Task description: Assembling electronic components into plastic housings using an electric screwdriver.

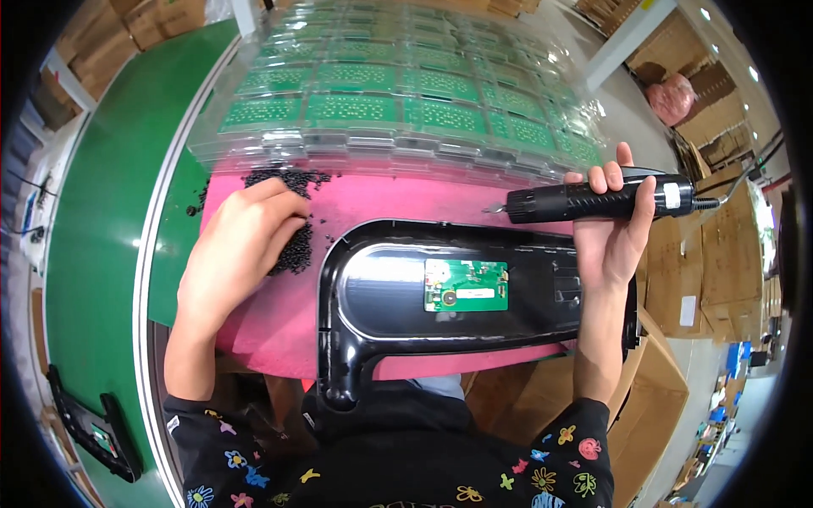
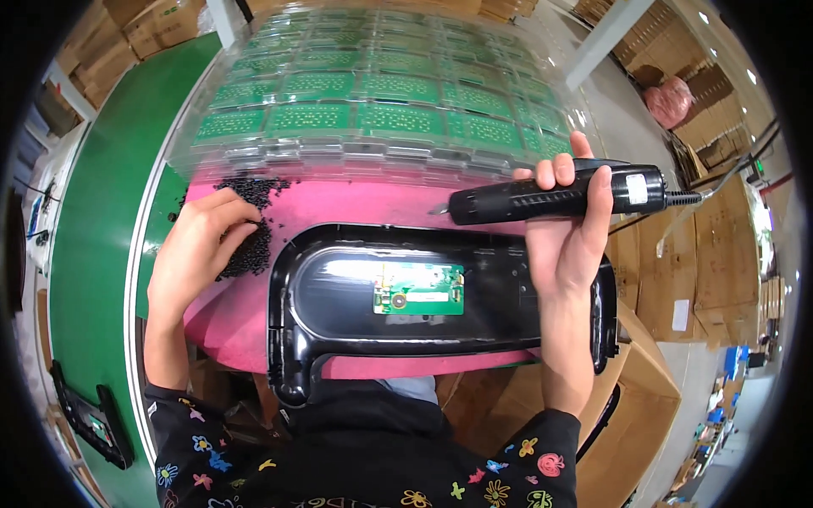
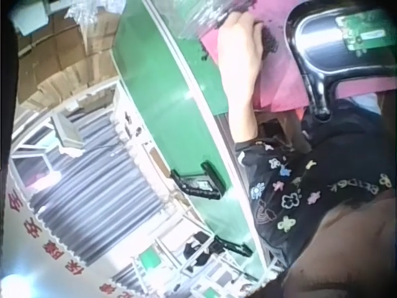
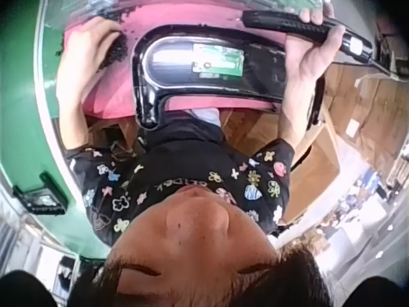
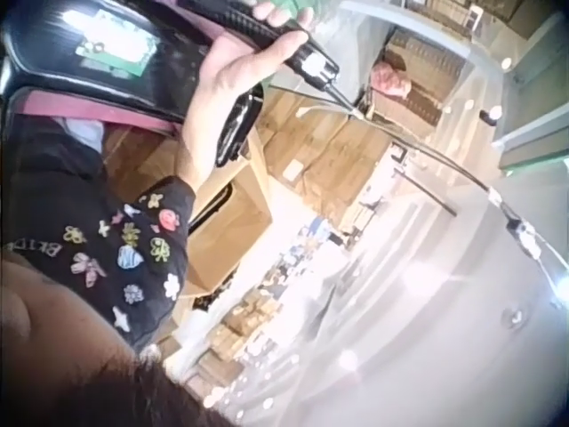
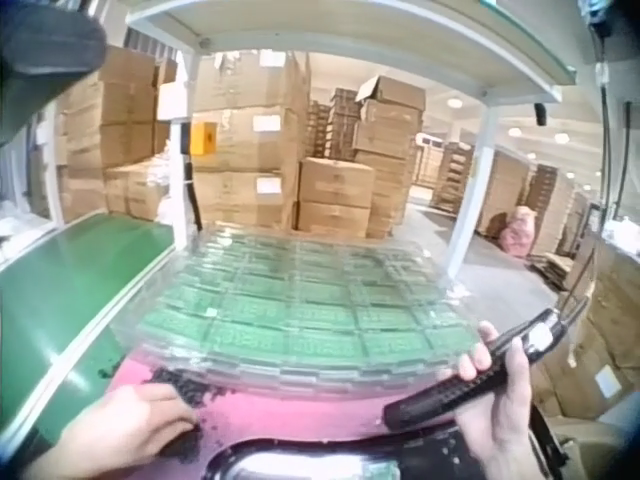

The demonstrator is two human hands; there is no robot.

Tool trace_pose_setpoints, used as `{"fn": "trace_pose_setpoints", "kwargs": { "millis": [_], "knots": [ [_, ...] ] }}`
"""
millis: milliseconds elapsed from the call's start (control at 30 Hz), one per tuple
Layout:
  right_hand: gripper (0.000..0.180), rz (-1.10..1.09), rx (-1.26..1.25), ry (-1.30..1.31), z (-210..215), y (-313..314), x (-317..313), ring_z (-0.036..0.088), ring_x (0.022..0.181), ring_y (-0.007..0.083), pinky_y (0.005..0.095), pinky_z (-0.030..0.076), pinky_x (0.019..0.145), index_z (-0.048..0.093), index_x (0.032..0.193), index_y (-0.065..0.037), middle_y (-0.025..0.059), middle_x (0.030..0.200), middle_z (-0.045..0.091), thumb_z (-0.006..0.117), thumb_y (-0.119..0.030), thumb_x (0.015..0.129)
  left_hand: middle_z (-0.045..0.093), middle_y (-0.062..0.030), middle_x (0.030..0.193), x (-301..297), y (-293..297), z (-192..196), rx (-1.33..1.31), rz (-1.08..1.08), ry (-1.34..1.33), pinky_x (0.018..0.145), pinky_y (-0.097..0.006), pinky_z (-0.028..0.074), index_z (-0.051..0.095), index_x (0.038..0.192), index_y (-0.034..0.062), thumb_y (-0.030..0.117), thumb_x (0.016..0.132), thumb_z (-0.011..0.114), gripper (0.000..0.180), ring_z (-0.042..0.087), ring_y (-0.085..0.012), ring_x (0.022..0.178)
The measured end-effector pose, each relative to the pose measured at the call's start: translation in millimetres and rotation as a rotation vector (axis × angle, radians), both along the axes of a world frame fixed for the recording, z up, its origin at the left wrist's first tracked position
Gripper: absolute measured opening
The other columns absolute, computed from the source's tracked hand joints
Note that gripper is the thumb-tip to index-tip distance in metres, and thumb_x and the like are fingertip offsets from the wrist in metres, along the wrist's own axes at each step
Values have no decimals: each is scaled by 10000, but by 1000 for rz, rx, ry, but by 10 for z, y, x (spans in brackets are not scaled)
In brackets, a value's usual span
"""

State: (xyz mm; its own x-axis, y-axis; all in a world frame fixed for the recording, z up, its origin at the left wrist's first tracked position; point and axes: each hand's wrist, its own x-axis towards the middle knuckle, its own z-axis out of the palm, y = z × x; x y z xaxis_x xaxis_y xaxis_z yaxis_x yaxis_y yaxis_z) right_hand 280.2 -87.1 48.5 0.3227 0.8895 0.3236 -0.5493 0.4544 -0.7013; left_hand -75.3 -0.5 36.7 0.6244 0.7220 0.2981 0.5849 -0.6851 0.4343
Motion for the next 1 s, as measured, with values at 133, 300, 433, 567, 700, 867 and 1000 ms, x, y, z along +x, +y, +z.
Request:
{"fn": "trace_pose_setpoints", "kwargs": {
  "millis": [133,300,433,567,700,867,1000],
  "knots": [
    [309,133,65,96,97,-125,-267,449,814,127,383,336,957,474,1138,-98,-15,845,459,598,-331,978,631,-131,823,509,-39,139,-78,-284,-199,691,-389,507,647,894,-10,21,810,683,97,643,-323,774],
    [300,132,189,7,176,-266,-435,466,779,106,365,349,878,486,1117,-111,-39,819,481,654,-280,935,664,-121,864,890,-70,-37,-242,-404,-418,721,-344,523,663,928,-21,22,840,676,99,664,-259,797],
    [336,111,202,-34,155,-317,-474,476,750,94,351,349,866,479,1088,-137,-54,807,492,715,-277,895,680,-113,886,844,-117,-150,-445,-439,-510,728,-317,521,674,934,-28,-4,839,678,98,662,-218,806],
    [363,188,216,-49,132,-326,-523,516,754,110,397,397,920,469,1092,-178,-61,833,518,720,-351,895,680,-107,890,817,-152,-243,-435,-433,-588,732,-306,524,687,946,-30,-25,835,691,111,658,-201,811],
    [357,161,221,-9,180,-322,-641,504,718,97,334,357,826,452,1008,-160,-54,785,516,765,-223,847,675,-106,883,794,-179,-226,-598,-412,-620,736,-303,523,687,946,-34,-19,843,690,104,656,-194,814],
    [363,109,273,-10,218,-340,-707,508,682,92,306,343,788,494,969,-152,-61,729,524,804,-165,781,673,-98,869,737,-122,-262,-432,-400,-540,719,-281,525,676,939,-35,-36,843,675,97,661,-197,787],
    [363,99,302,-39,236,-328,-764,508,678,88,297,337,798,504,968,-151,-59,733,529,812,-167,777,676,-119,876,798,-195,-355,-376,-445,-475,692,-322,553,661,912,-36,2,831,698,97,683,-240,796]
  ]
}}
